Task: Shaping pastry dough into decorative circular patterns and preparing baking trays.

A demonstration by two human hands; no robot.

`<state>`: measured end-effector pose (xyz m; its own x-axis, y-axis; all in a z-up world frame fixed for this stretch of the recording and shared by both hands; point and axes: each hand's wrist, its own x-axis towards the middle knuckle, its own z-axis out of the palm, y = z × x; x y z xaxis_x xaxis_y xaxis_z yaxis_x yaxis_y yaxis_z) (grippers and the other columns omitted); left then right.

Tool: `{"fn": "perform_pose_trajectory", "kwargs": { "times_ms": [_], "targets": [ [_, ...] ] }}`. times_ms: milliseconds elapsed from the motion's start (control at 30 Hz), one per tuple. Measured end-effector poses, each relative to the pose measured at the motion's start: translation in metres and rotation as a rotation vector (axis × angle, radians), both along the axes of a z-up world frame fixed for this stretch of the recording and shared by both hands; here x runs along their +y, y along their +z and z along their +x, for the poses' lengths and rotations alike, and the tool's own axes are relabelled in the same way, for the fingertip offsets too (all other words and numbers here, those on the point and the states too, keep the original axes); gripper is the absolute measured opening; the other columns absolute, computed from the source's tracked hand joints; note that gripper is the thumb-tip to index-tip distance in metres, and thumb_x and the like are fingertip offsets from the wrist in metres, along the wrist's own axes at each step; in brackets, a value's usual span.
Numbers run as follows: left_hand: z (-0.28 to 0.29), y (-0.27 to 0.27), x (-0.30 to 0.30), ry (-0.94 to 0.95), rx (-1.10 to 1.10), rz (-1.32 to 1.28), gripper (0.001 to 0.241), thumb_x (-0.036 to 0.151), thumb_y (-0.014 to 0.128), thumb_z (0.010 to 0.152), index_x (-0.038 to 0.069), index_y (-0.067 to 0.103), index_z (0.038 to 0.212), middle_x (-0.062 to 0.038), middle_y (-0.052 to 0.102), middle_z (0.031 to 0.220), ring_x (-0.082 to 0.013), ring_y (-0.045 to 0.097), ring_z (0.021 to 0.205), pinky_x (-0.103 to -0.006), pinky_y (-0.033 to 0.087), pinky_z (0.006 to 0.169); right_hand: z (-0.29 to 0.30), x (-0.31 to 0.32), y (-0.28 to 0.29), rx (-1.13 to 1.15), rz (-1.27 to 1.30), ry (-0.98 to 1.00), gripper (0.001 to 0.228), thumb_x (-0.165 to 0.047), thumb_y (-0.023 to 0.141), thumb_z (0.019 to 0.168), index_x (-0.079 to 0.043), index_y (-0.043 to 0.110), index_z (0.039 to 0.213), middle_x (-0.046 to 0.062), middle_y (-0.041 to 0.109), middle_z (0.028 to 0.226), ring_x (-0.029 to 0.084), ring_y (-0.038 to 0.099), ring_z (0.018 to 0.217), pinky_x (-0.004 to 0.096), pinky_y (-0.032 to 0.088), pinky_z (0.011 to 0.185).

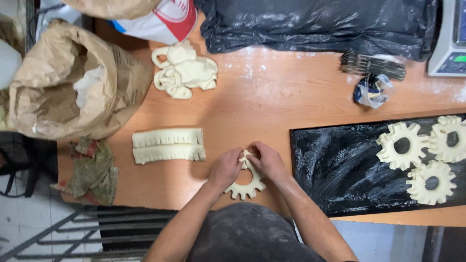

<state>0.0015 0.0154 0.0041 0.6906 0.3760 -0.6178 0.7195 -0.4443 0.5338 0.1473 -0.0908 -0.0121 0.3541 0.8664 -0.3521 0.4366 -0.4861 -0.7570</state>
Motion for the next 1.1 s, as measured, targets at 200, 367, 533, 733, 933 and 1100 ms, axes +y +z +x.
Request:
{"fn": "perform_pose_trajectory", "kwargs": {
  "times_ms": [200, 367, 533, 733, 933, 1100],
  "targets": [
    [0.007, -0.012, 0.002, -0.065, -0.254, 0.002, 0.021, 0.022, 0.055, 0.101, 0.01, 0.068, 0.113, -0.01, 0.067, 0.105, -0.0292, 0.066, 0.098, -0.0405, 0.056, 0.083, -0.005, -0.011, 0.003, 0.049, -0.287, -0.149, 0.027, -0.026, 0.072, 0.093, -0.011, 0.074, 0.114, 0.011, 0.077, 0.103, 0.028, 0.075, 0.091, 0.038, 0.058, 0.085],
    [-0.009, -0.079, -0.001, -0.318, -0.638, 0.279, 0.029, 0.007, 0.061, 0.083, 0.005, 0.067, 0.112, -0.015, 0.067, 0.119, -0.0354, 0.062, 0.115, -0.0447, 0.053, 0.096, -0.018, -0.062, -0.003, 0.002, -0.138, -0.284, 0.048, -0.019, 0.077, 0.083, -0.002, 0.064, 0.126, 0.014, 0.074, 0.111, 0.028, 0.072, 0.101, 0.039, 0.056, 0.088],
    [0.007, -0.041, 0.021, -0.531, -0.284, 0.118, 0.04, 0.017, 0.069, 0.084, 0.005, 0.066, 0.123, -0.018, 0.063, 0.124, -0.0375, 0.059, 0.114, -0.0458, 0.051, 0.095, -0.053, -0.064, 0.021, 0.064, -0.321, -0.348, 0.059, -0.023, 0.086, 0.076, -0.003, 0.062, 0.126, 0.015, 0.073, 0.11, 0.027, 0.072, 0.1, 0.04, 0.057, 0.089],
    [0.004, 0.012, 0.025, -0.707, -0.187, -0.078, 0.035, 0.025, 0.072, 0.084, 0.01, 0.066, 0.115, -0.019, 0.069, 0.113, -0.0372, 0.064, 0.108, -0.0451, 0.052, 0.091, -0.078, -0.12, -0.018, 0.376, -0.201, -0.443, 0.055, -0.024, 0.081, 0.082, -0.003, 0.063, 0.129, 0.014, 0.075, 0.116, 0.022, 0.071, 0.103, 0.038, 0.057, 0.091],
    [0.031, 0.075, -0.026, -0.59, -0.163, -0.548, 0.047, 0.03, 0.069, 0.09, 0.013, 0.057, 0.133, -0.009, 0.071, 0.115, -0.0242, 0.067, 0.105, -0.0373, 0.054, 0.09, -0.04, -0.228, 0.016, 1.108, 0.292, -0.626, 0.062, -0.02, 0.076, 0.087, 0.0, 0.053, 0.141, 0.017, 0.065, 0.134, 0.027, 0.063, 0.123, 0.043, 0.051, 0.104],
    [0.085, 0.013, -0.124, -0.247, -0.253, -1.156, 0.054, 0.028, 0.07, 0.097, 0.002, 0.06, 0.143, -0.008, 0.072, 0.116, -0.0182, 0.065, 0.103, -0.0358, 0.055, 0.089, -0.005, -0.287, 0.053, 1.538, 0.959, -0.657, 0.068, -0.026, 0.073, 0.091, 0.0, 0.042, 0.146, 0.025, 0.06, 0.138, 0.039, 0.058, 0.132, 0.051, 0.047, 0.113]
  ]
}}
